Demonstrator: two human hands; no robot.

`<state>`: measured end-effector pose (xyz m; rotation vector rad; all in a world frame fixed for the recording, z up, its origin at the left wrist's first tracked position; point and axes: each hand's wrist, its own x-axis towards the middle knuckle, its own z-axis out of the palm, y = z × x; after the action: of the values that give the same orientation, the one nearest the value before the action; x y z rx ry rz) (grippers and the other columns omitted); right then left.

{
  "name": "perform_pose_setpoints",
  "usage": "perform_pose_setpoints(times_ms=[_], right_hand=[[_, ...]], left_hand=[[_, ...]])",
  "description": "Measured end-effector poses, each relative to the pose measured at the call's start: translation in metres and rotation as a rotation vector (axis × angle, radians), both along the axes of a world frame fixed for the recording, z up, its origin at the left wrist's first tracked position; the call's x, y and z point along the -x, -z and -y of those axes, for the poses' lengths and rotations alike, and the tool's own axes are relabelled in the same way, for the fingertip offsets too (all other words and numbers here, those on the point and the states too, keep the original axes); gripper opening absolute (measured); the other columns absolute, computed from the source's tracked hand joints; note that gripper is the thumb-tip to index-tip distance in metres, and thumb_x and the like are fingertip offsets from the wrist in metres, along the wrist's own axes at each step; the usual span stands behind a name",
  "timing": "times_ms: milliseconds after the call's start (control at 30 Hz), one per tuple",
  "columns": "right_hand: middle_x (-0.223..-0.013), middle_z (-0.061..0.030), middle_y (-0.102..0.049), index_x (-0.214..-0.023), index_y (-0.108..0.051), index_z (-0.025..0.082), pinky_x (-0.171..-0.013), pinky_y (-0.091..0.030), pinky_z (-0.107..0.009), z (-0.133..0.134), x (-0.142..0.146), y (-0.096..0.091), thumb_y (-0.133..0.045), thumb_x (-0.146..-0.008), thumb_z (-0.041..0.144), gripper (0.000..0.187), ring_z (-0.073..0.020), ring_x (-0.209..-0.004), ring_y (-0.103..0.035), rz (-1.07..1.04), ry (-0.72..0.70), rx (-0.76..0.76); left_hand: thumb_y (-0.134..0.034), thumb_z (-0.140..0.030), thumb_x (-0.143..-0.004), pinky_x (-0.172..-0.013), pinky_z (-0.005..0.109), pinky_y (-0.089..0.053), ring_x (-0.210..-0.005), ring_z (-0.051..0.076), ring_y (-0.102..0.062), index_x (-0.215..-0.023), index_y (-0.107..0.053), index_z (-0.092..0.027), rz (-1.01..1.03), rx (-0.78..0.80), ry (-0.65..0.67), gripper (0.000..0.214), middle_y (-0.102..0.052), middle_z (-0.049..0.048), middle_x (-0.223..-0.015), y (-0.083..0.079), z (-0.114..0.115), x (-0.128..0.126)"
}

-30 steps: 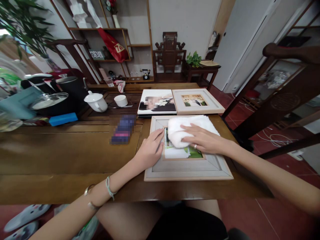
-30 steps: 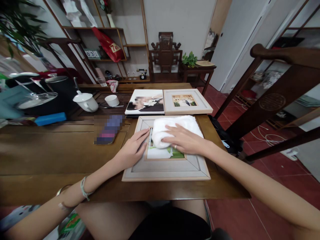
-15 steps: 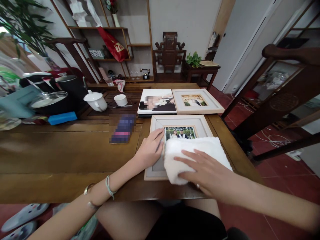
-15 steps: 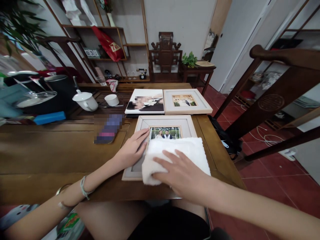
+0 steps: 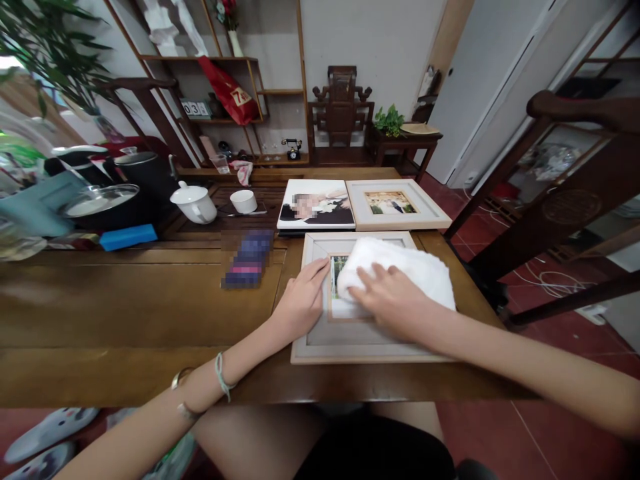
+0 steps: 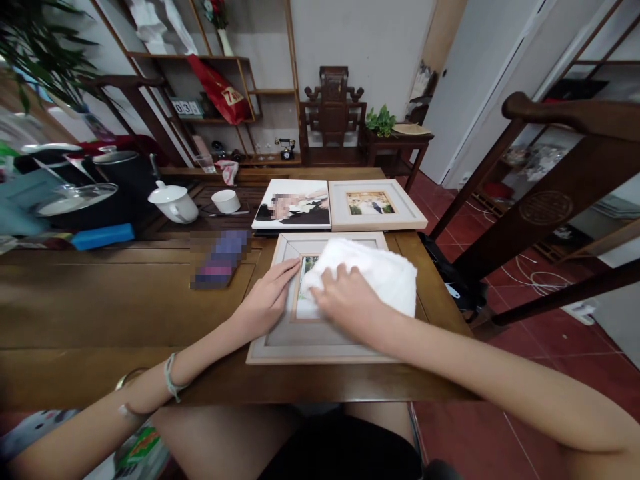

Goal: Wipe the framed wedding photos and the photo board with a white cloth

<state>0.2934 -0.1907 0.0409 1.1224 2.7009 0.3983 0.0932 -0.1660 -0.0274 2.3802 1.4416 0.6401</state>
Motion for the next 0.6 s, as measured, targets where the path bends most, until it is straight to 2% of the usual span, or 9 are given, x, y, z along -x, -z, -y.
perform_pose_setpoints(times_ms=[67,133,233,467,600], right_hand=[[-0.099,-0.0143,-0.063,-0.106,-0.059,0.019,-0.064,-0.046,-0.038,0.029,0.015,-0.002,-0.052,-0.082,0.012,0.026,-0.0298,-0.086,-0.06,-0.035,-0.115,0.026],[-0.106,-0.0171,-0.063,-0.103,-0.059,0.019,-0.064,-0.046,-0.04,0.051,0.026,-0.002,-0.052,-0.084,0.016,0.021,-0.0306,-0.086,-0.061,-0.073,-0.215,0.005],[-0.116,-0.0228,-0.061,-0.1,-0.059,0.016,-0.066,-0.047,-0.044,0.069,0.039,0.004,-0.048,-0.087,0.017,0.017,-0.0337,-0.093,-0.062,-0.119,-0.289,-0.078],[-0.114,-0.0273,-0.064,-0.096,-0.063,0.012,-0.071,-0.051,-0.051,0.082,0.056,0.022,-0.044,-0.09,0.017,0.021,-0.039,-0.102,-0.063,-0.194,-0.282,-0.226],[-0.114,-0.0248,-0.065,-0.097,-0.068,0.015,-0.071,-0.053,-0.051,0.085,0.042,0.021,-0.052,-0.088,0.022,0.02,-0.0394,-0.101,-0.064,-0.155,-0.236,-0.192]], left_hand=[[-0.032,-0.01,-0.089,-0.114,0.044,-0.034,-0.137,0.022,-0.039,-0.138,-0.045,-0.013,0.012,-0.004,-0.006,0.051,-0.044,0.0103,-0.147,0.002,-0.001,0.0],[-0.034,-0.009,-0.087,-0.114,0.043,-0.034,-0.136,0.022,-0.04,-0.137,-0.047,-0.013,0.019,-0.007,-0.005,0.052,-0.045,0.0099,-0.146,0.003,-0.003,0.001],[-0.036,-0.008,-0.085,-0.114,0.043,-0.035,-0.135,0.022,-0.043,-0.134,-0.05,-0.011,0.04,-0.011,0.024,0.051,-0.048,0.0109,-0.144,0.002,-0.006,0.004],[-0.034,-0.006,-0.084,-0.115,0.041,-0.035,-0.134,0.021,-0.044,-0.13,-0.055,-0.01,0.045,-0.047,0.08,0.051,-0.052,0.011,-0.141,-0.005,-0.008,0.008],[-0.035,-0.011,-0.088,-0.115,0.042,-0.035,-0.135,0.022,-0.042,-0.133,-0.052,-0.009,0.025,-0.048,0.076,0.048,-0.05,0.0126,-0.142,-0.004,-0.006,0.008]])
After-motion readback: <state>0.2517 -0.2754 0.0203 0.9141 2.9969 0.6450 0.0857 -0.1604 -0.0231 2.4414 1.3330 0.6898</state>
